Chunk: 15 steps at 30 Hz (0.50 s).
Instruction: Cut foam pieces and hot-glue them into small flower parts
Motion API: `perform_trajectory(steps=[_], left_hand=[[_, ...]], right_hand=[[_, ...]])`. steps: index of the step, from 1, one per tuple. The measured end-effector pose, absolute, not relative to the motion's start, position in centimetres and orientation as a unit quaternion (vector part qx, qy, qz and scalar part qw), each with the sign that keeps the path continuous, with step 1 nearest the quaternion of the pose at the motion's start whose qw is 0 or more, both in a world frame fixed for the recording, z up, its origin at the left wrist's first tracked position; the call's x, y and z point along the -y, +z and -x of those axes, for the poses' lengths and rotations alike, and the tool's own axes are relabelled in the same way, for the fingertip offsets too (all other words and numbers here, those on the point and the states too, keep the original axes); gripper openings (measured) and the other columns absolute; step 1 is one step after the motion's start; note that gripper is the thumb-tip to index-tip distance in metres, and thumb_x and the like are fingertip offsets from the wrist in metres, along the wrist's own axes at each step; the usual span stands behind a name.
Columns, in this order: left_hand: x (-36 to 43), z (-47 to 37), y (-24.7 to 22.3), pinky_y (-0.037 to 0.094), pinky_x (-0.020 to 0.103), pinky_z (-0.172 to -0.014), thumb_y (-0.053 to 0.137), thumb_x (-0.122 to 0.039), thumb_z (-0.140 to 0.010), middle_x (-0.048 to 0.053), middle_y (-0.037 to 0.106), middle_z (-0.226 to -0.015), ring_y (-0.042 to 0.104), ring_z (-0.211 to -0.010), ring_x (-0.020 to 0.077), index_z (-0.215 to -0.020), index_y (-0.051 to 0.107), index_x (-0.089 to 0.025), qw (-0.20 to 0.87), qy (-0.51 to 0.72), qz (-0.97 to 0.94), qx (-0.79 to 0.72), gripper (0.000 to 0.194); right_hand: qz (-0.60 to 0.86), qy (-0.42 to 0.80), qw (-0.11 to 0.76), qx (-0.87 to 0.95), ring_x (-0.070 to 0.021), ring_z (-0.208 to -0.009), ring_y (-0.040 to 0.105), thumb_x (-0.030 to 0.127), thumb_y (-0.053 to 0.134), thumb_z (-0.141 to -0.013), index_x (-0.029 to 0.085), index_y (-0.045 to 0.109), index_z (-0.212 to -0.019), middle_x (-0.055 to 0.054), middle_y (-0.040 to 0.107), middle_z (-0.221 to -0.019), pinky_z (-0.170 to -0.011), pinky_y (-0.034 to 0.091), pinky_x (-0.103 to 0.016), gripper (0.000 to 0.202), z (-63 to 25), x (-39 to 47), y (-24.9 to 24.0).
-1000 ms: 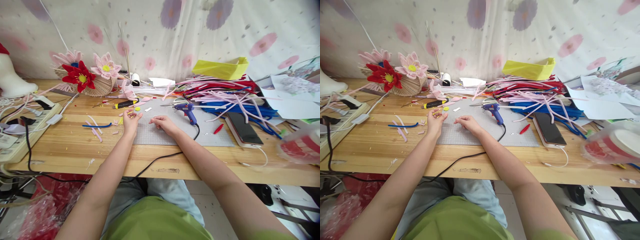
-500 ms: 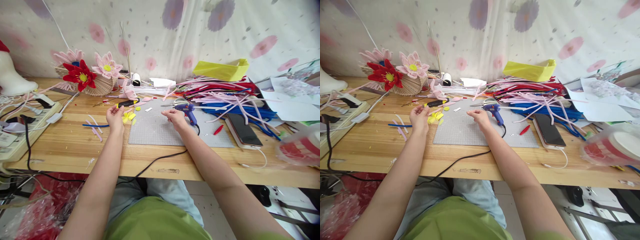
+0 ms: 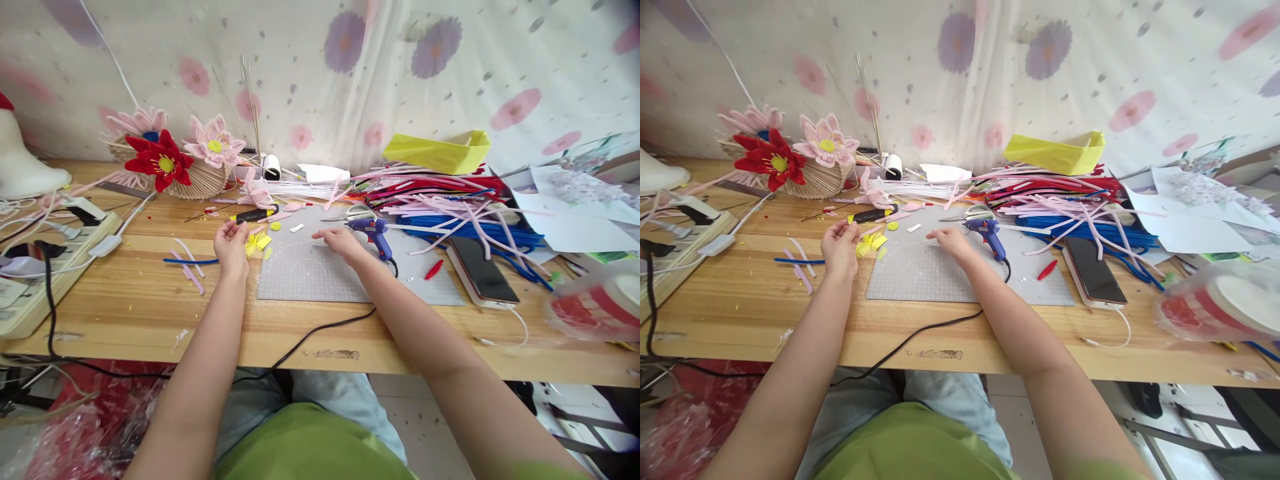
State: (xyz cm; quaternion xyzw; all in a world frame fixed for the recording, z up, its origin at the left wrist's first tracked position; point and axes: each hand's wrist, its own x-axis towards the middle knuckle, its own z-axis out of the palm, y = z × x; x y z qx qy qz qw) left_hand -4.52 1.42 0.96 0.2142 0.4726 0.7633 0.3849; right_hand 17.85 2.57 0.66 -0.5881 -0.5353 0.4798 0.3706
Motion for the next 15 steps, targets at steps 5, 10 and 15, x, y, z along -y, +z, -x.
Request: perform_trajectory(steps=[5,10,15], left_hand=[[-0.9,3.2,0.2,0.040,0.017,-0.055,0.075,-0.027,-0.061,-0.003,0.055,-0.068,0.048,-0.056,0.0046,-0.076,0.060,-0.016,0.394,0.698,-0.293,-0.521,0.024],[-0.7,2.8,-0.5,0.044,0.018,-0.058,0.077,-0.026,-0.056,-0.002,0.058,-0.071,0.053,-0.061,0.0059,-0.083,0.065,-0.015,0.345,0.674,-0.363,-0.543,0.032],[-0.9,4.2,-0.5,0.050,0.028,-0.066,0.076,-0.025,-0.055,0.003,0.066,-0.073,0.060,-0.067,0.0129,-0.084,0.070,-0.013,0.339,0.668,-0.362,-0.555,0.032]], right_hand=[[0.574,0.509,0.375,0.520,-0.0049,-0.044,0.024,0.035,0.060,-0.070,0.015,0.069,-0.071,0.007,0.031,-0.047,-0.045,0.019,-0.023,0.022,-16.9,-3.0,0.8],[0.557,0.514,0.372,0.535,-0.0057,-0.048,0.039,0.025,0.064,-0.068,0.015,0.067,-0.076,0.005,0.048,-0.054,-0.048,0.033,-0.022,0.013,-16.6,-3.0,0.9],[0.529,0.542,0.364,0.542,-0.0061,-0.047,0.043,0.019,0.059,-0.073,0.015,0.066,-0.081,0.004,0.050,-0.055,-0.050,0.038,-0.023,0.012,-16.8,-2.9,1.3]])
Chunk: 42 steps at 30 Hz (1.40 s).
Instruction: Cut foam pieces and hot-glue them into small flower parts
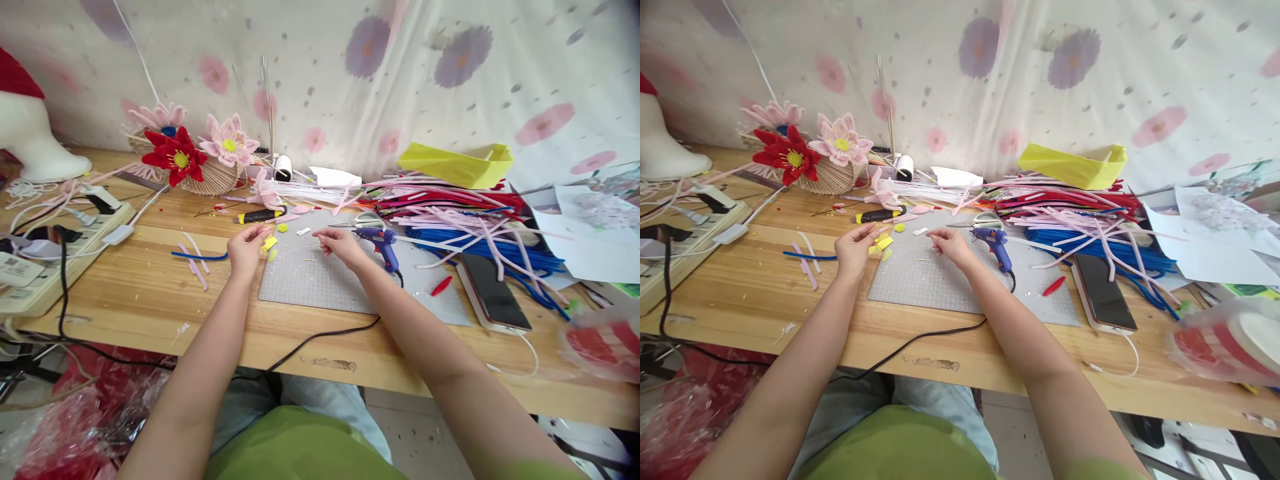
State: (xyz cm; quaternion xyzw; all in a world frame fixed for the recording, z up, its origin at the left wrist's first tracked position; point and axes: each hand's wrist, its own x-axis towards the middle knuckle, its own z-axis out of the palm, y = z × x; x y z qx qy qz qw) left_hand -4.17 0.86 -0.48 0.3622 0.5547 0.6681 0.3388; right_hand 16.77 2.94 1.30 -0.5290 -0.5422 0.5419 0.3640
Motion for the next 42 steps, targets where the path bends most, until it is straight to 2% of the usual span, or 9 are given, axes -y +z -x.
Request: perform_trajectory(steps=[5,11,15,22,26,29,32,36,42], left_hand=[[-1.2,5.5,-0.6,0.052,0.030,-0.071,0.071,-0.016,-0.056,0.002,0.067,-0.071,0.060,-0.065,0.0116,-0.082,0.070,-0.013,0.317,0.662,-0.370,-0.570,0.026],[-1.8,6.7,-1.2,0.050,0.026,-0.073,0.064,-0.009,-0.060,0.001,0.064,-0.072,0.060,-0.068,0.0101,-0.083,0.067,-0.014,0.289,0.656,-0.419,-0.557,0.024],[-1.9,6.8,-0.8,0.049,0.023,-0.070,0.062,-0.005,-0.060,-0.001,0.060,-0.069,0.058,-0.065,0.0091,-0.080,0.064,-0.015,0.270,0.645,-0.456,-0.551,0.022],[-2.1,6.8,-0.1,0.048,0.020,-0.063,0.063,-0.012,-0.064,-0.002,0.058,-0.067,0.056,-0.062,0.0077,-0.077,0.061,-0.016,0.281,0.685,-0.421,-0.524,0.014],[-2.1,6.9,-0.1,0.049,0.021,-0.059,0.065,-0.016,-0.065,-0.002,0.057,-0.063,0.054,-0.056,0.0069,-0.076,0.062,-0.015,0.300,0.691,-0.407,-0.517,0.011],[-2.1,7.1,0.0,0.051,0.024,-0.063,0.066,-0.011,-0.063,-0.002,0.060,-0.063,0.056,-0.057,0.0082,-0.077,0.064,-0.013,0.319,0.680,-0.397,-0.528,0.015],[-2.1,7.3,0.2,0.052,0.026,-0.068,0.065,-0.007,-0.060,0.000,0.062,-0.066,0.059,-0.063,0.0098,-0.078,0.065,-0.013,0.318,0.666,-0.394,-0.547,0.020],[-2.0,7.6,0.4,0.050,0.024,-0.070,0.063,-0.005,-0.061,-0.001,0.061,-0.068,0.057,-0.065,0.0087,-0.078,0.064,-0.014,0.265,0.671,-0.412,-0.557,0.019],[-2.0,7.7,0.2,0.049,0.021,-0.069,0.061,-0.006,-0.060,-0.001,0.060,-0.069,0.057,-0.066,0.0083,-0.080,0.063,-0.016,0.232,0.665,-0.435,-0.560,0.022]], right_hand=[[0.534,0.508,0.335,0.587,-0.0073,-0.044,0.042,0.019,0.057,-0.075,0.017,0.061,-0.086,0.005,0.049,-0.054,-0.046,0.035,-0.023,0.012,-17.6,-3.1,0.9],[0.506,0.449,0.360,0.642,-0.0093,-0.053,0.049,0.023,0.059,-0.069,0.018,0.056,-0.079,0.005,0.052,-0.058,-0.056,0.037,-0.024,0.011,-18.1,-2.0,-0.5],[0.526,0.414,0.386,0.635,-0.0092,-0.054,0.044,0.026,0.057,-0.069,0.018,0.056,-0.074,0.004,0.049,-0.059,-0.055,0.034,-0.024,0.010,-18.1,-0.9,-1.4],[0.574,0.388,0.385,0.610,-0.0090,-0.046,0.031,0.038,0.052,-0.075,0.020,0.057,-0.084,0.007,0.036,-0.050,-0.050,0.025,-0.025,0.021,-18.9,-1.0,-1.8],[0.573,0.311,0.405,0.641,-0.0125,-0.055,0.042,0.036,0.049,-0.078,0.022,0.058,-0.087,0.004,0.045,-0.058,-0.057,0.034,-0.027,0.019,-19.6,-1.5,-2.2],[0.581,0.248,0.393,0.668,-0.0151,-0.066,0.049,0.026,0.047,-0.077,0.023,0.058,-0.087,0.001,0.051,-0.067,-0.067,0.039,-0.029,0.015,-19.8,-1.7,-2.3],[0.597,0.238,0.372,0.669,-0.0162,-0.072,0.052,0.025,0.048,-0.078,0.023,0.057,-0.082,-0.001,0.056,-0.073,-0.071,0.040,-0.030,0.010,-19.6,-1.5,-2.0],[0.616,0.238,0.360,0.659,-0.0165,-0.072,0.054,0.029,0.045,-0.083,0.024,0.056,-0.082,-0.001,0.059,-0.075,-0.070,0.040,-0.029,0.012,-19.1,-1.0,-1.6],[0.619,0.232,0.361,0.658,-0.0164,-0.064,0.051,0.029,0.050,-0.082,0.025,0.056,-0.084,0.001,0.053,-0.065,-0.067,0.040,-0.030,0.008,-18.8,-0.6,-1.6]])
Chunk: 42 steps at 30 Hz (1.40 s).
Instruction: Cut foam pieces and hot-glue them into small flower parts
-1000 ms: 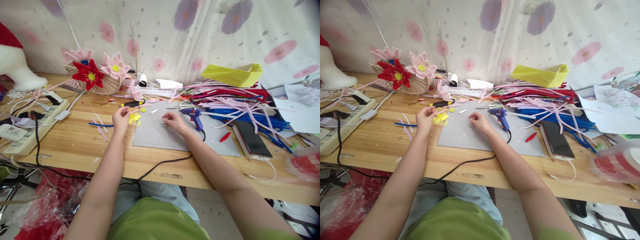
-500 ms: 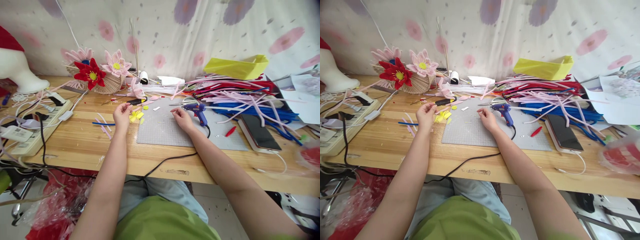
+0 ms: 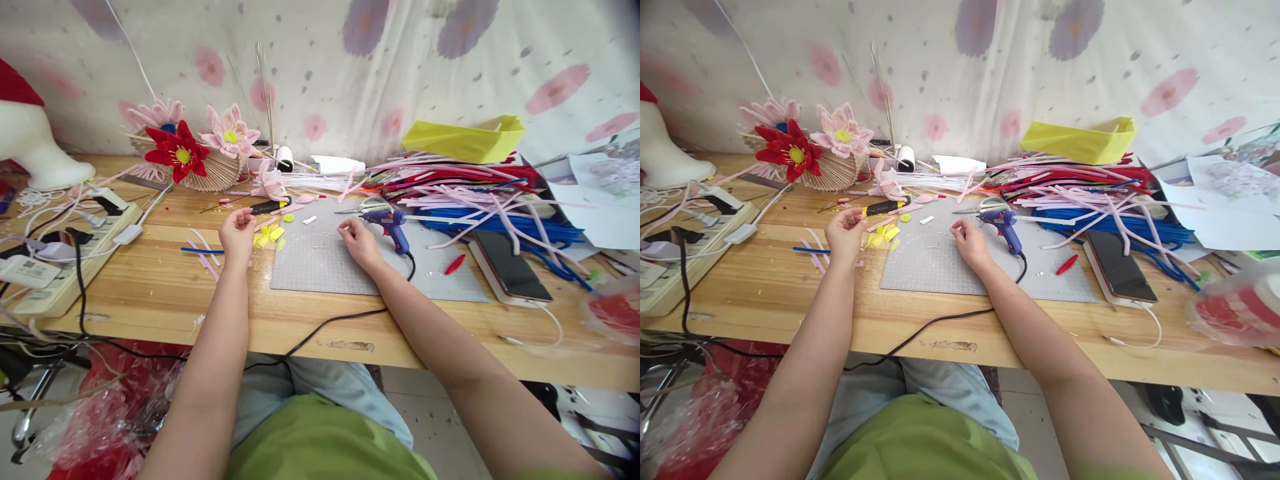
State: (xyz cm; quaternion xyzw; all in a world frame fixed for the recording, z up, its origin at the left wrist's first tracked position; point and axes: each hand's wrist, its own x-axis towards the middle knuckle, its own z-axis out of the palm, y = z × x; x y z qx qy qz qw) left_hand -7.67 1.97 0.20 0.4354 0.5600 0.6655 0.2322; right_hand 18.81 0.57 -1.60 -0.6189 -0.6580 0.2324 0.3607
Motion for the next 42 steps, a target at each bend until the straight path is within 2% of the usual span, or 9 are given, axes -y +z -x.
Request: perform_trajectory(steps=[5,12,20,24,28,30,33,36,42], left_hand=[[-2.1,8.2,-0.3,0.050,0.024,-0.072,0.059,-0.006,-0.060,-0.001,0.062,-0.071,0.059,-0.067,0.0101,-0.080,0.064,-0.016,0.221,0.656,-0.436,-0.575,0.023],[-2.7,9.1,-0.7,0.049,0.021,-0.065,0.052,-0.012,-0.072,0.002,0.061,-0.081,0.057,-0.067,0.0079,-0.093,0.062,-0.017,0.203,0.707,-0.368,-0.569,0.023],[-2.7,9.4,-0.5,0.040,0.018,-0.045,0.046,-0.029,-0.086,-0.008,0.037,-0.058,0.033,-0.041,0.0040,-0.097,0.054,-0.017,0.198,0.718,-0.324,-0.583,0.018],[-2.5,9.9,-0.6,0.046,0.022,-0.054,0.044,-0.031,-0.087,-0.007,0.040,-0.055,0.040,-0.044,0.0063,-0.099,0.057,-0.017,0.162,0.702,-0.347,-0.601,0.023],[-1.8,10.1,-0.8,0.048,0.030,-0.079,0.066,-0.021,-0.070,0.005,0.061,-0.090,0.060,-0.081,0.0148,-0.114,0.052,-0.019,0.048,0.673,-0.394,-0.624,0.045],[-1.4,9.6,-0.7,0.046,0.031,-0.084,0.066,-0.019,-0.069,0.007,0.062,-0.102,0.060,-0.093,0.0169,-0.118,0.049,-0.021,0.036,0.655,-0.429,-0.621,0.052],[-1.3,7.9,-0.4,0.045,0.030,-0.080,0.049,-0.024,-0.083,0.003,0.066,-0.086,0.062,-0.080,0.0142,-0.119,0.049,-0.021,0.093,0.629,-0.475,-0.608,0.036],[-1.8,5.3,0.1,0.043,0.033,-0.083,0.061,-0.029,-0.077,0.001,0.066,-0.074,0.061,-0.077,0.0175,-0.114,0.053,-0.020,0.081,0.546,-0.549,-0.628,0.039],[-3.9,-0.2,0.4,0.035,0.042,-0.094,0.067,-0.018,-0.070,0.008,0.069,-0.097,0.053,-0.104,0.0292,-0.114,0.056,-0.021,0.071,0.328,-0.714,-0.615,0.046]], right_hand=[[0.581,0.231,0.377,0.684,-0.0160,-0.073,0.054,0.022,0.058,-0.072,0.022,0.061,-0.074,-0.002,0.060,-0.076,-0.073,0.042,-0.030,0.003,-18.7,-0.5,-1.6],[0.607,0.331,0.400,0.602,-0.0135,-0.050,0.047,0.040,0.048,-0.081,0.022,0.061,-0.076,0.003,0.052,-0.052,-0.055,0.037,-0.027,0.023,-19.4,-1.7,-1.5],[0.614,0.283,0.330,0.659,-0.0133,-0.066,0.055,0.017,0.052,-0.076,0.019,0.064,-0.084,-0.001,0.063,-0.074,-0.068,0.043,-0.028,0.015,-18.0,-5.0,-0.5],[0.608,0.321,0.338,0.642,-0.0130,-0.066,0.056,0.018,0.054,-0.075,0.018,0.064,-0.083,-0.001,0.063,-0.074,-0.071,0.047,-0.030,0.013,-16.8,-7.9,-1.5],[0.623,0.318,0.344,0.626,-0.0139,-0.069,0.059,0.017,0.056,-0.074,0.018,0.063,-0.086,-0.002,0.065,-0.078,-0.073,0.049,-0.033,0.014,-16.0,-9.7,-2.8],[0.617,0.318,0.347,0.631,-0.0137,-0.070,0.060,0.015,0.055,-0.074,0.019,0.061,-0.089,-0.002,0.066,-0.083,-0.074,0.049,-0.034,0.017,-15.8,-10.1,-3.0],[0.606,0.319,0.341,0.645,-0.0133,-0.071,0.061,0.013,0.054,-0.073,0.019,0.060,-0.093,-0.002,0.068,-0.089,-0.078,0.049,-0.034,0.021,-15.5,-10.1,-2.7],[0.603,0.305,0.333,0.658,-0.0151,-0.078,0.062,0.014,0.057,-0.072,0.020,0.059,-0.094,-0.001,0.069,-0.089,-0.081,0.047,-0.034,0.023,-15.2,-9.9,-2.6],[0.609,0.273,0.354,0.656,-0.0177,-0.086,0.063,0.018,0.056,-0.073,0.020,0.058,-0.093,-0.002,0.069,-0.088,-0.084,0.044,-0.035,0.020,-15.1,-9.2,-3.1]])
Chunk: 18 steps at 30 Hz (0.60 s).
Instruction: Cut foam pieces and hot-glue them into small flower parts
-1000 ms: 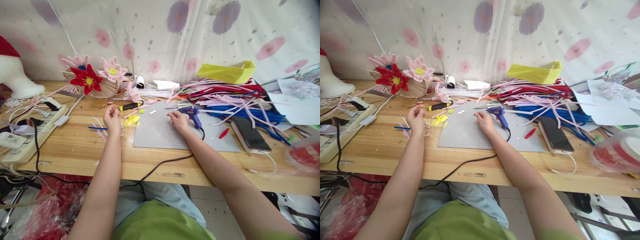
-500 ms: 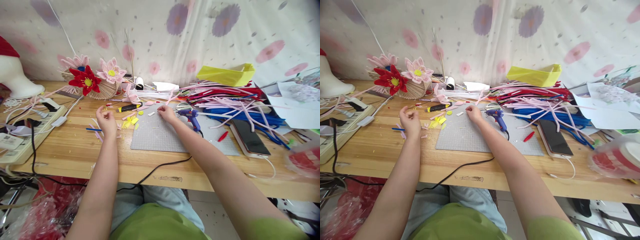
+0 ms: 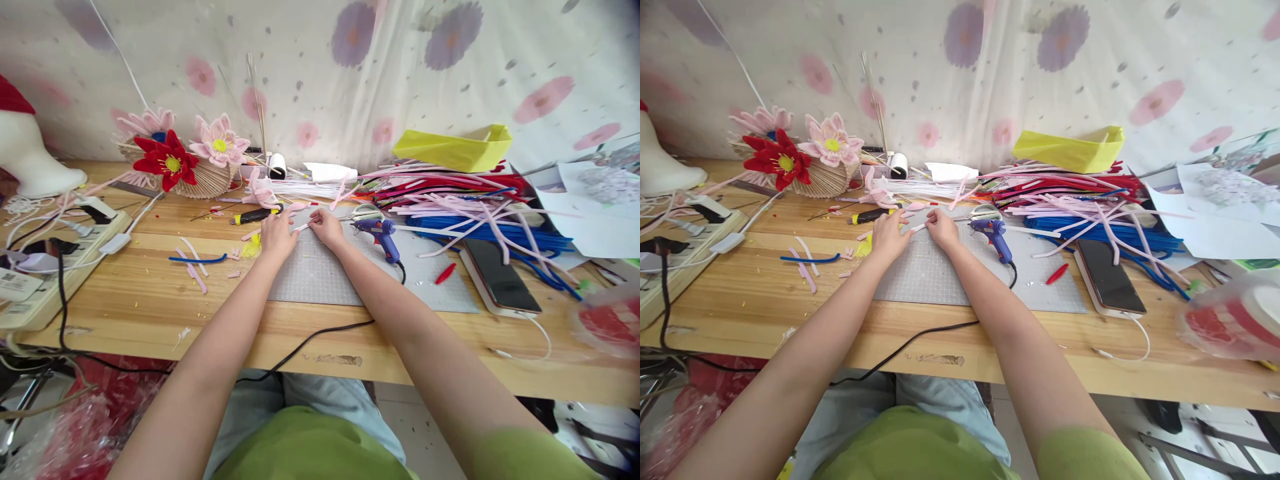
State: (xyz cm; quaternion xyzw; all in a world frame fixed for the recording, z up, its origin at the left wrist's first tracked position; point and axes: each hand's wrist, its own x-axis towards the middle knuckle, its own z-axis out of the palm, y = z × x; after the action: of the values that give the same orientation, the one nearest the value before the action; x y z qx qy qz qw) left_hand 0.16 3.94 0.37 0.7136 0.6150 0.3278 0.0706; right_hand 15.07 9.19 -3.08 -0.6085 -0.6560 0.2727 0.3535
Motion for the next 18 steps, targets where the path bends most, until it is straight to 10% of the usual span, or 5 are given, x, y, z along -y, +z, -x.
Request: perform_trajectory(steps=[18], left_hand=[[-5.9,-1.5,-1.2,0.035,0.042,-0.096,0.052,-0.007,-0.075,0.009,0.070,-0.093,0.053,-0.106,0.0288,-0.116,0.060,-0.016,0.066,0.269,-0.737,-0.617,0.042]], right_hand=[[0.594,0.292,0.355,0.660,-0.0133,-0.070,0.058,0.018,0.053,-0.071,0.021,0.052,-0.100,0.000,0.067,-0.087,-0.074,0.043,-0.030,0.029,-15.9,-7.1,-2.4]])
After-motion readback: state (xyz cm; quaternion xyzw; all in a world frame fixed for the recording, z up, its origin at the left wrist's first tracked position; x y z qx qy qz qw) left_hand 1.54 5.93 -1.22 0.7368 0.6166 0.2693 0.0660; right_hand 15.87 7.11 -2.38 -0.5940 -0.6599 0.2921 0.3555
